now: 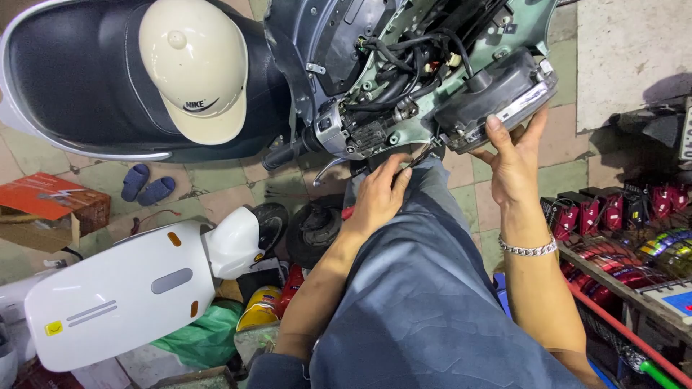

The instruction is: Disassembling a scooter's front headlight assembly and applying glue to internal components.

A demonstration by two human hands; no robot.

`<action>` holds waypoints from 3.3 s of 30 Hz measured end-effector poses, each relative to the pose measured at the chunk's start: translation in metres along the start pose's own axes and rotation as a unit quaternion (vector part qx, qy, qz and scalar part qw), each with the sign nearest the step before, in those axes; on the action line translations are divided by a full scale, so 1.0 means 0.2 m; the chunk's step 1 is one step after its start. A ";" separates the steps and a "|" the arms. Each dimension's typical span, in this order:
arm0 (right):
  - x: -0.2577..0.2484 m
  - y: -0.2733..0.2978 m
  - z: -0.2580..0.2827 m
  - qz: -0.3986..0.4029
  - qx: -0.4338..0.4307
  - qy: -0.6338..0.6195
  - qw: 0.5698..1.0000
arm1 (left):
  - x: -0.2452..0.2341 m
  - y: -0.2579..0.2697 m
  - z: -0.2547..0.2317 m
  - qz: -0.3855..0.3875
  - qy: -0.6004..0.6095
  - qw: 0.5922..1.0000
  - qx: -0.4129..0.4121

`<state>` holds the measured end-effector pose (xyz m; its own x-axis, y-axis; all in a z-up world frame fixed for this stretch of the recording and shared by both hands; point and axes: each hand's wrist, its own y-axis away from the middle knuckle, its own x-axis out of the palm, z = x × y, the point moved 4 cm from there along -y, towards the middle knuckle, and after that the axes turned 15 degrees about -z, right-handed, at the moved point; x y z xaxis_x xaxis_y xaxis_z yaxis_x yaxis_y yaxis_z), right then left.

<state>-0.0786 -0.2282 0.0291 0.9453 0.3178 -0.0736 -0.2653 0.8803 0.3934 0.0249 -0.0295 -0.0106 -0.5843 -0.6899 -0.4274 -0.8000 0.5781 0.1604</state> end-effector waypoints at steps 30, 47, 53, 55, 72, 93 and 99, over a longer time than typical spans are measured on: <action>-0.21 -0.22 -0.13 0.067 0.036 -0.027 0.997 | 0.28 -0.02 -0.11 -0.423 -0.126 0.865 0.239; -0.15 -0.16 0.00 0.146 0.025 0.019 0.989 | 0.18 -0.03 -0.23 -0.441 -0.133 0.832 0.310; -0.15 -0.17 0.00 0.144 0.024 0.014 0.989 | 0.19 -0.03 -0.24 -0.439 -0.021 0.853 0.282; -0.13 -0.14 0.04 0.142 0.028 0.019 0.989 | 0.19 -0.03 -0.23 -0.437 -0.013 0.853 0.284; -0.14 -0.14 0.04 0.149 0.036 0.023 0.988 | 0.19 0.00 -0.27 -0.441 -0.026 0.860 0.254; -0.14 -0.15 0.04 0.156 0.016 0.036 0.987 | 0.18 -0.01 -0.25 -0.431 0.005 0.868 0.248; -0.13 -0.15 0.05 0.162 0.009 0.040 0.986 | 0.21 0.00 -0.27 -0.479 -0.051 0.840 0.250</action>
<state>-0.0930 -0.2666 0.0287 0.7940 0.6077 -0.0129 -0.5461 0.7225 0.4239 -0.0080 -0.0818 0.0188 0.3299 -0.9168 -0.2251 -0.7238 -0.0925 -0.6837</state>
